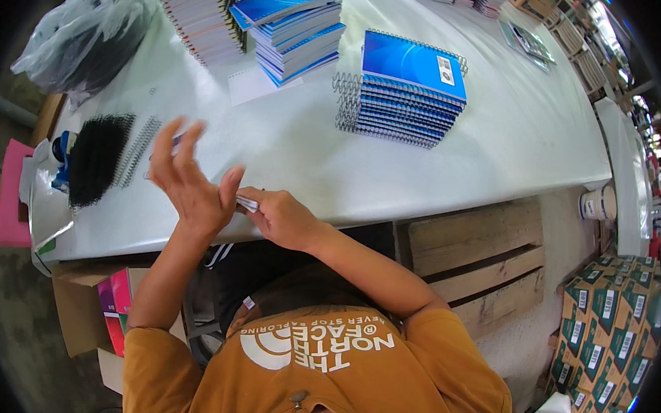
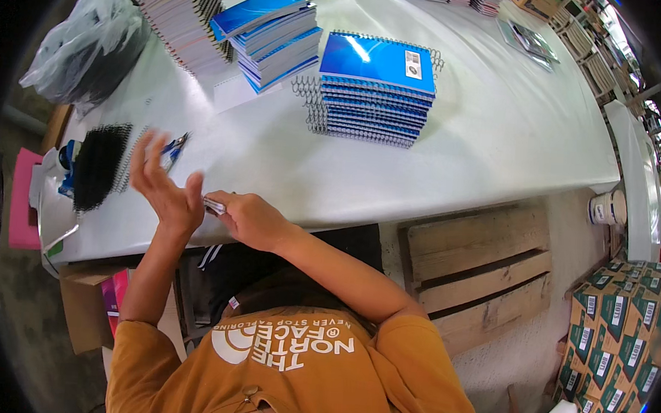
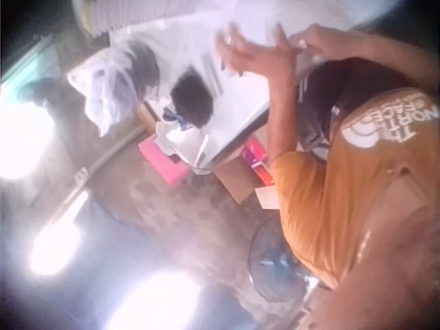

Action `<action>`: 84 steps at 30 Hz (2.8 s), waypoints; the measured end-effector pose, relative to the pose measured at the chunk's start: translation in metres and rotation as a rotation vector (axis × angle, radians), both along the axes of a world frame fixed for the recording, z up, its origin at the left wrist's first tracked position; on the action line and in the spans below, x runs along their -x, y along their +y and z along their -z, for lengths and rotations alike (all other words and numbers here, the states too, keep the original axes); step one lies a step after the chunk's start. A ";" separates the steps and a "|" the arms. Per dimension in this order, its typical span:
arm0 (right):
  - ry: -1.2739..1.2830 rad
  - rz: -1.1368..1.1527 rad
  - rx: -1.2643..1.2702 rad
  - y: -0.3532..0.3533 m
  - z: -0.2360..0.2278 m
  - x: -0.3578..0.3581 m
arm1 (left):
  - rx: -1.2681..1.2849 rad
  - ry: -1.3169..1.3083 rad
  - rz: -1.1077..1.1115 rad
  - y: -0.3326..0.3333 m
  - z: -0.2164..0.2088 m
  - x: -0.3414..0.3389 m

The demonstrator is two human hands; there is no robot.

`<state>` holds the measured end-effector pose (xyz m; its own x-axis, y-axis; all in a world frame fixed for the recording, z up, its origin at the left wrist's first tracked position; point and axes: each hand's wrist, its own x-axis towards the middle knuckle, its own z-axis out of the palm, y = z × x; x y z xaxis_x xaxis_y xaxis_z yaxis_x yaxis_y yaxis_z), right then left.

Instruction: The person inserts spiral binding coils into the punched holes of several small notebooks by hand and uses a tool to secure the ends of the coils.

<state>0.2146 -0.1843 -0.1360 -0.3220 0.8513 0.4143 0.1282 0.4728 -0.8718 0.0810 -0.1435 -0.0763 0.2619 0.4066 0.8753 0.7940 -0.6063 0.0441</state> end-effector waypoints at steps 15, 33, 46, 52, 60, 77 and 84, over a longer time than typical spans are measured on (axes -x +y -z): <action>-0.050 -0.050 -0.018 0.011 0.008 0.000 | 0.752 0.388 0.290 -0.023 -0.034 0.025; -0.086 -0.018 0.047 0.016 0.007 0.000 | 0.810 0.444 0.243 -0.009 -0.055 0.022; -0.121 0.015 0.013 0.014 -0.004 0.003 | 0.906 0.389 0.338 0.004 -0.048 0.028; -0.095 0.086 -0.089 0.014 0.010 0.003 | 0.940 0.308 0.330 -0.004 -0.059 0.017; -0.251 0.121 -0.167 0.011 0.009 0.007 | 1.024 0.430 0.337 -0.001 -0.057 0.027; -0.241 0.096 -0.143 0.010 0.011 0.002 | 0.923 0.411 0.356 -0.011 -0.055 0.022; -0.218 0.089 -0.143 0.012 0.018 -0.002 | 0.951 0.470 0.216 -0.011 -0.063 0.012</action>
